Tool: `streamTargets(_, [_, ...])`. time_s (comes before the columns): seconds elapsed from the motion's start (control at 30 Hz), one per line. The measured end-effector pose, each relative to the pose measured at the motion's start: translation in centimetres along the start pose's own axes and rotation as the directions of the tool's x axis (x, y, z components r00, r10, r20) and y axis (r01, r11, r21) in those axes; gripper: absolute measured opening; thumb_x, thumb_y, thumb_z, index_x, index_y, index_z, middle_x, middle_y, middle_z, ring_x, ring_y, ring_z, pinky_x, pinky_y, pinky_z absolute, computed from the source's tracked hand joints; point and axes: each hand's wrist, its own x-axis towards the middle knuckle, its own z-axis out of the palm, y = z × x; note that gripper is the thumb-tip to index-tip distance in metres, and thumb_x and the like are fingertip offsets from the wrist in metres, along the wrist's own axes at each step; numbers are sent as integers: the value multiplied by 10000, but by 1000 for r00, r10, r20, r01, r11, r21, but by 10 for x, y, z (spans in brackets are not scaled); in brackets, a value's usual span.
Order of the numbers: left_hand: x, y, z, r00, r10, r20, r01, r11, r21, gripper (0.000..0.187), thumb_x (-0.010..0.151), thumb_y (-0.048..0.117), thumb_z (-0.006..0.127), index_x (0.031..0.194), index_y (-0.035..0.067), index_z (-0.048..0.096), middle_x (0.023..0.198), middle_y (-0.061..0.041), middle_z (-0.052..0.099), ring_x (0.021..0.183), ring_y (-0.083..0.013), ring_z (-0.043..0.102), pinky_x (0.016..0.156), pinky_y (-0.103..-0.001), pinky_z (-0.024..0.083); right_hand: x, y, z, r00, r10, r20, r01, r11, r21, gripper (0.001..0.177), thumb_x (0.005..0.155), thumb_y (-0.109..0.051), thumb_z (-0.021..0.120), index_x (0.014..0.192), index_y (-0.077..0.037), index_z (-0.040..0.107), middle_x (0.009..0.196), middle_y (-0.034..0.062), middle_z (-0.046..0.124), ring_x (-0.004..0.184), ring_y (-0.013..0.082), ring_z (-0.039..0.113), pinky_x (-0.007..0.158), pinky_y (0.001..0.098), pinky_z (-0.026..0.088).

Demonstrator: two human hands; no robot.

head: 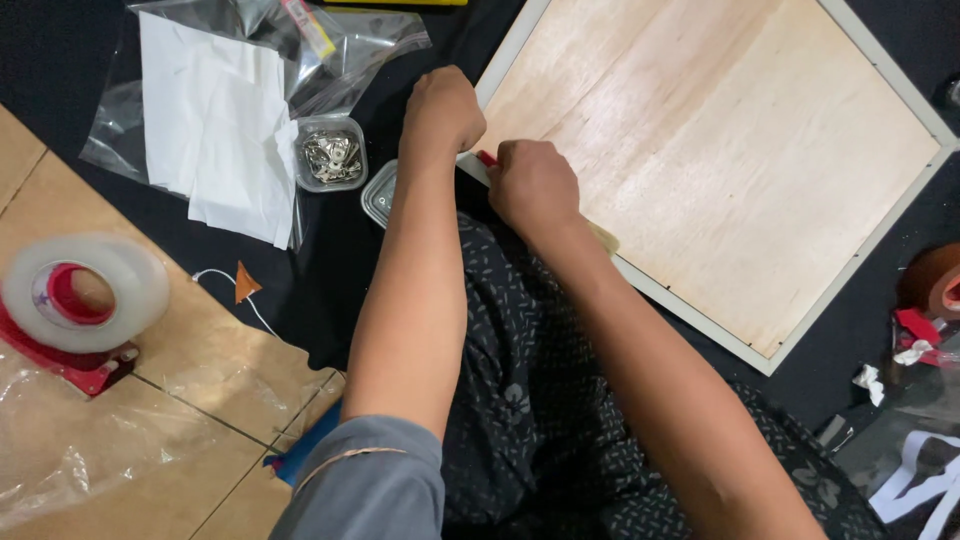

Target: Assembling a picture frame by inserting a wooden backing and sealing it with tape.

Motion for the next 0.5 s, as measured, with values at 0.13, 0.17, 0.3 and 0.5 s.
streamTargets(0.13, [2,-7,-2,997,57,-53,-59,998,-31,225,772,-47,592,946,-70,732,951,-241,742,814,-401,738,739,-452,609,15,-18,-28,978,116,171,-116,993,-10,136,859,-90,656,891,-11,762,854,187,732,729,353,704,698,446,570])
streamTargets(0.17, [-1,-7,-5,998,45,-48,-46,999,-19,222,764,-46,601,938,-55,737,953,-234,740,826,-400,733,758,-451,600,17,-18,-28,980,90,176,-75,993,-87,123,857,-92,660,907,-53,765,873,165,734,769,357,707,719,447,569])
streamTargets(0.3, [-1,-4,-11,998,34,44,-36,998,57,251,703,-50,707,948,-80,749,931,-238,749,814,-382,751,761,-426,604,35,5,-31,975,-110,194,162,947,-279,139,898,-203,692,956,-143,803,830,94,737,678,310,670,634,443,524])
streamTargets(0.5, [-14,0,-7,1000,-28,-8,28,997,-70,417,735,29,772,1145,59,699,1155,-151,728,1071,-365,690,913,-455,564,59,9,-40,937,-342,68,319,760,-567,221,824,-45,713,894,-233,805,713,60,728,652,280,668,819,421,425])
